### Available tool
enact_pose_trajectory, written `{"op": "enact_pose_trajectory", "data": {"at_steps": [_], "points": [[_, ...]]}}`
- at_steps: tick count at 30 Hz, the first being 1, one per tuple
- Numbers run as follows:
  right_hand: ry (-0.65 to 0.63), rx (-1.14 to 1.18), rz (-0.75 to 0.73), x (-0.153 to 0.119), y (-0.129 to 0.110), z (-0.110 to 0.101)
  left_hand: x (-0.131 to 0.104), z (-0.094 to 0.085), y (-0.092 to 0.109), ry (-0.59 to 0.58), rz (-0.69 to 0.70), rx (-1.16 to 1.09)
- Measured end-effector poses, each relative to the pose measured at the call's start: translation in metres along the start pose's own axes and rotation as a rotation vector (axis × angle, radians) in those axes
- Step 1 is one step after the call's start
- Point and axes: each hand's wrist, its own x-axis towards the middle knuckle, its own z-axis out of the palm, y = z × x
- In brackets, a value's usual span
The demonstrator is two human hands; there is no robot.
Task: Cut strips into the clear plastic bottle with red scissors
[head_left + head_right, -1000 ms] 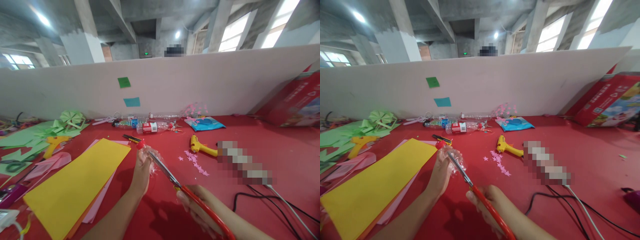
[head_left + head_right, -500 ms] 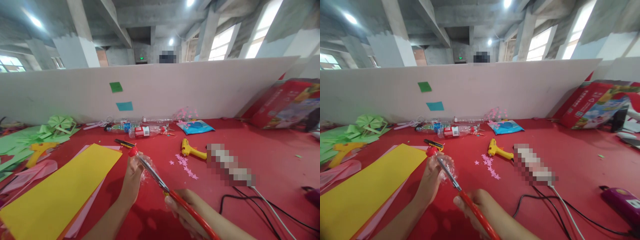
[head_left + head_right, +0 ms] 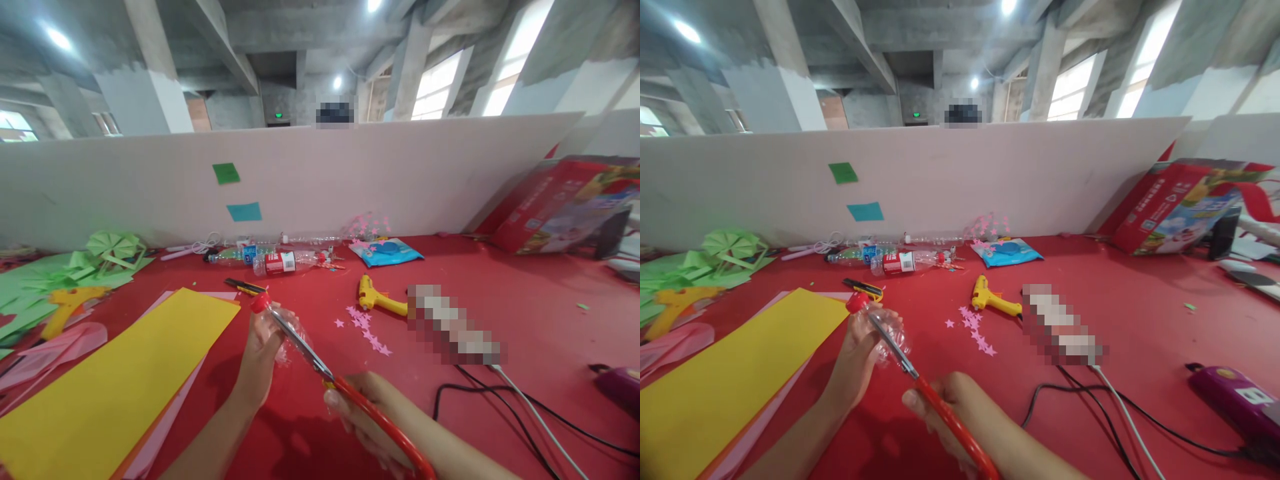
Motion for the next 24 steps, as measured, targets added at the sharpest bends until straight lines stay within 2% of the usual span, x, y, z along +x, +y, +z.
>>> {"op": "enact_pose_trajectory", "data": {"at_steps": [3, 7, 10, 12, 14, 17, 24], "points": [[-0.087, 0.043, -0.003, 0.003, 0.007, -0.002, 0.003, 0.003, 0.004, 0.054, -0.056, -0.076], [-0.111, -0.036, 0.008, 0.004, 0.011, -0.005, 0.013, -0.001, 0.011, 0.185, -0.102, -0.189], [0.005, -0.179, -0.050, 0.005, 0.006, -0.009, 0.017, -0.006, 0.017, 0.158, -0.143, -0.314], [0.148, -0.374, -0.125, 0.008, 0.003, -0.011, 0.016, -0.008, 0.019, 0.136, -0.219, -0.393], [0.243, -0.560, -0.120, 0.012, 0.001, -0.012, 0.015, -0.008, 0.020, 0.127, -0.287, -0.422], [0.251, -0.650, -0.083, 0.016, 0.004, -0.012, 0.015, -0.009, 0.017, 0.143, -0.320, -0.388], [0.217, -0.593, -0.116, 0.018, 0.007, -0.016, 0.016, -0.009, 0.018, 0.173, -0.305, -0.413]]}}
